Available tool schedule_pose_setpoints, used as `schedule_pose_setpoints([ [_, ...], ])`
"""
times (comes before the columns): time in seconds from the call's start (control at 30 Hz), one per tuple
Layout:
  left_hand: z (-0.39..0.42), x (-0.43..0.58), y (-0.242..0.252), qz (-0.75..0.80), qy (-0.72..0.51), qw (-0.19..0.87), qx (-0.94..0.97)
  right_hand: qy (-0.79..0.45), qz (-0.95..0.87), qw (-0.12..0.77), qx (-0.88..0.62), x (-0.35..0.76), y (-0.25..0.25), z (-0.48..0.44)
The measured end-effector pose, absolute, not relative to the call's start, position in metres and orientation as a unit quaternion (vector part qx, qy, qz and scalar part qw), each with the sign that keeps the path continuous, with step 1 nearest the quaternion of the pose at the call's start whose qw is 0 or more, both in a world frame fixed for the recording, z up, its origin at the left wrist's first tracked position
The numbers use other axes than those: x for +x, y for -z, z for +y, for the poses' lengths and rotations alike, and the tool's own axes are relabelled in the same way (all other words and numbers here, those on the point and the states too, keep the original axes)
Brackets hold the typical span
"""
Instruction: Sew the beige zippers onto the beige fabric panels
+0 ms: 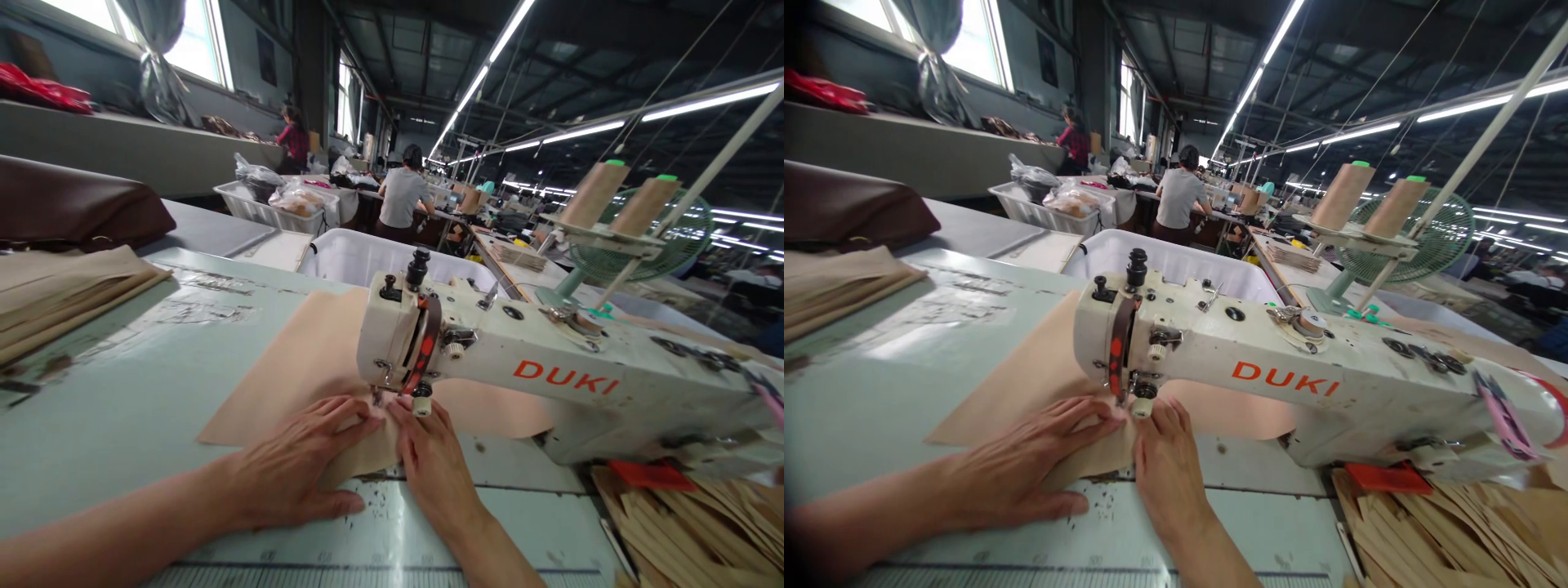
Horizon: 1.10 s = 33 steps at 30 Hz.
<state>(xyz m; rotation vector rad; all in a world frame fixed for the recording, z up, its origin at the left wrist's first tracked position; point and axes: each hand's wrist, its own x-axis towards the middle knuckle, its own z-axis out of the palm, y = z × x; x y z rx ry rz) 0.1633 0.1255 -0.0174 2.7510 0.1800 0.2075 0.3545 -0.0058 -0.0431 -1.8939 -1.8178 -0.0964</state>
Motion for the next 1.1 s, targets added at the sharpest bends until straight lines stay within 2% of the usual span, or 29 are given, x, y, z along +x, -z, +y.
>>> schedule_pose_setpoints([
  [0.37,0.132,0.167,0.025,0.054,-0.12,0.206,0.97,0.047,-0.662,0.254,-0.704,0.354,0.048,-0.004],
  [0.9,0.132,0.169,0.02,0.04,-0.127,0.207,0.969,0.057,-0.654,0.268,-0.705,0.356,0.051,-0.004],
  [1.1,0.133,0.168,0.02,0.047,-0.12,0.201,0.971,0.075,-0.663,0.22,-0.712,0.386,0.035,0.027],
])
